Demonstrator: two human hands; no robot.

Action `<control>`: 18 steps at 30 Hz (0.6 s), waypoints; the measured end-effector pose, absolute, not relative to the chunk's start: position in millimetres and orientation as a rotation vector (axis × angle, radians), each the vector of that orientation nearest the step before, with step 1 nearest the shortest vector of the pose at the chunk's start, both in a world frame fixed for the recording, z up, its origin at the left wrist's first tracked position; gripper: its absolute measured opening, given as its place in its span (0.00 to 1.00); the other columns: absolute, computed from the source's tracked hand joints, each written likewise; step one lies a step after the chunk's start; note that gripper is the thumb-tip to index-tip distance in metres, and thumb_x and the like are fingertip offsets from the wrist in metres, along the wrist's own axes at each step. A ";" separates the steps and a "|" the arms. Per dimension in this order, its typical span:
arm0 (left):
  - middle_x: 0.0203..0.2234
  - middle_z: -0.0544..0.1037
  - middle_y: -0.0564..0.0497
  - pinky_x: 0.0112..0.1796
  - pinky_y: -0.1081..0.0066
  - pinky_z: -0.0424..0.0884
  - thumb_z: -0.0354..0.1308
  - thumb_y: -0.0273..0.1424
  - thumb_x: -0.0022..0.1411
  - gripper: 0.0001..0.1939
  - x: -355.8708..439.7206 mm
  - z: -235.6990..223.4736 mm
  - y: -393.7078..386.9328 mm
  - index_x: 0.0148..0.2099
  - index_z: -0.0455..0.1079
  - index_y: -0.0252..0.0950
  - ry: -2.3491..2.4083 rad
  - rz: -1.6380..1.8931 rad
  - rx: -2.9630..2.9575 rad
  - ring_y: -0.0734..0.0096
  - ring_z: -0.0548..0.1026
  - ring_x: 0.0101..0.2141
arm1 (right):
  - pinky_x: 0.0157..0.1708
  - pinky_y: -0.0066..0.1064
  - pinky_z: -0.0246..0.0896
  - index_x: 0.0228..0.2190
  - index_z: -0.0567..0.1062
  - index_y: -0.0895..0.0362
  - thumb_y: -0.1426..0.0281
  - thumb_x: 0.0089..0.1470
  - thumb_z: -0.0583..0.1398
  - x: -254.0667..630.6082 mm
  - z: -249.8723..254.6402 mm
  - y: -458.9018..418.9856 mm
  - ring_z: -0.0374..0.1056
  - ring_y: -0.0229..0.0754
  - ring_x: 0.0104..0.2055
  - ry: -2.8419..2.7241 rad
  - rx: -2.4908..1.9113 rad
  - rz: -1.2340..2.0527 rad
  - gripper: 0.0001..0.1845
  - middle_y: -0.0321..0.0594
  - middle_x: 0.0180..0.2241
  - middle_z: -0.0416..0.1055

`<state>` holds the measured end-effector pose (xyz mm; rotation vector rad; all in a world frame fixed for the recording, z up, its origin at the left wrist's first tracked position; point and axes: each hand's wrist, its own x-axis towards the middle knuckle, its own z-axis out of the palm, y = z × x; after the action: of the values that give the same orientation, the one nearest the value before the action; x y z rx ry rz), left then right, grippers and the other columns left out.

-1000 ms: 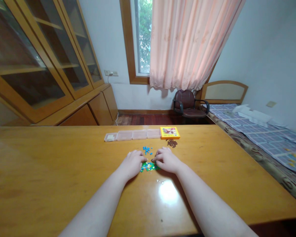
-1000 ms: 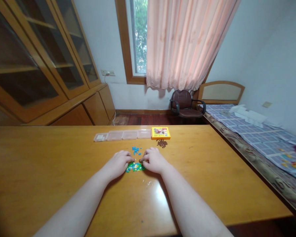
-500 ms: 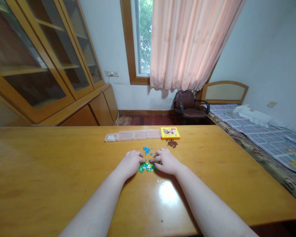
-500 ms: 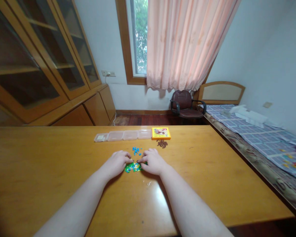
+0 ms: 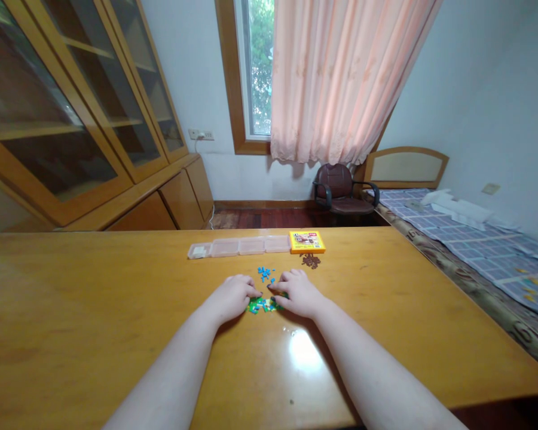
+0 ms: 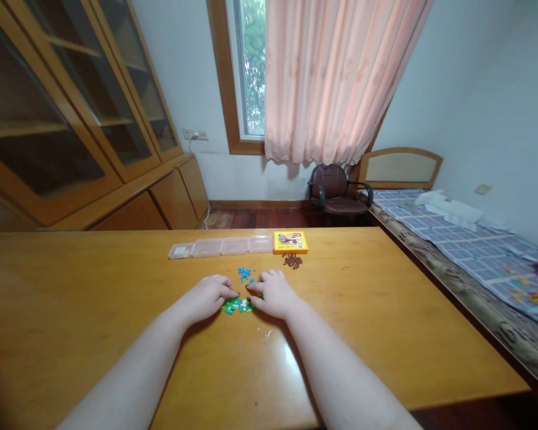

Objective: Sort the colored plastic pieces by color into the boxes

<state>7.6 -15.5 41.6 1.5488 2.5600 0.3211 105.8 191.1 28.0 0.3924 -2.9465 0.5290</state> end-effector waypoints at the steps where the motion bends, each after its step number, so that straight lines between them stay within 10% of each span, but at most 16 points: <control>1: 0.35 0.76 0.51 0.42 0.68 0.64 0.50 0.27 0.59 0.17 5.2 41.7 -17.5 0.43 0.76 0.49 2.576 0.317 1.516 0.66 0.71 0.39 | 0.43 0.36 0.46 0.45 0.75 0.48 0.59 0.55 0.57 105.4 27.6 191.4 0.55 0.43 0.39 -2.947 0.347 0.515 0.17 0.41 0.35 0.66; 18: 0.31 0.76 0.53 0.38 0.72 0.63 0.51 0.26 0.50 0.18 10.3 63.5 -23.2 0.39 0.77 0.47 2.479 0.245 1.435 0.66 0.72 0.35 | 0.41 0.35 0.47 0.32 0.80 0.52 0.61 0.55 0.57 107.0 28.4 191.2 0.57 0.41 0.36 -2.882 0.512 0.620 0.12 0.38 0.30 0.68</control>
<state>10.3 -23.2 63.5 1.4354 2.4788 0.2450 107.0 191.2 28.4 0.5120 -2.8816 0.6197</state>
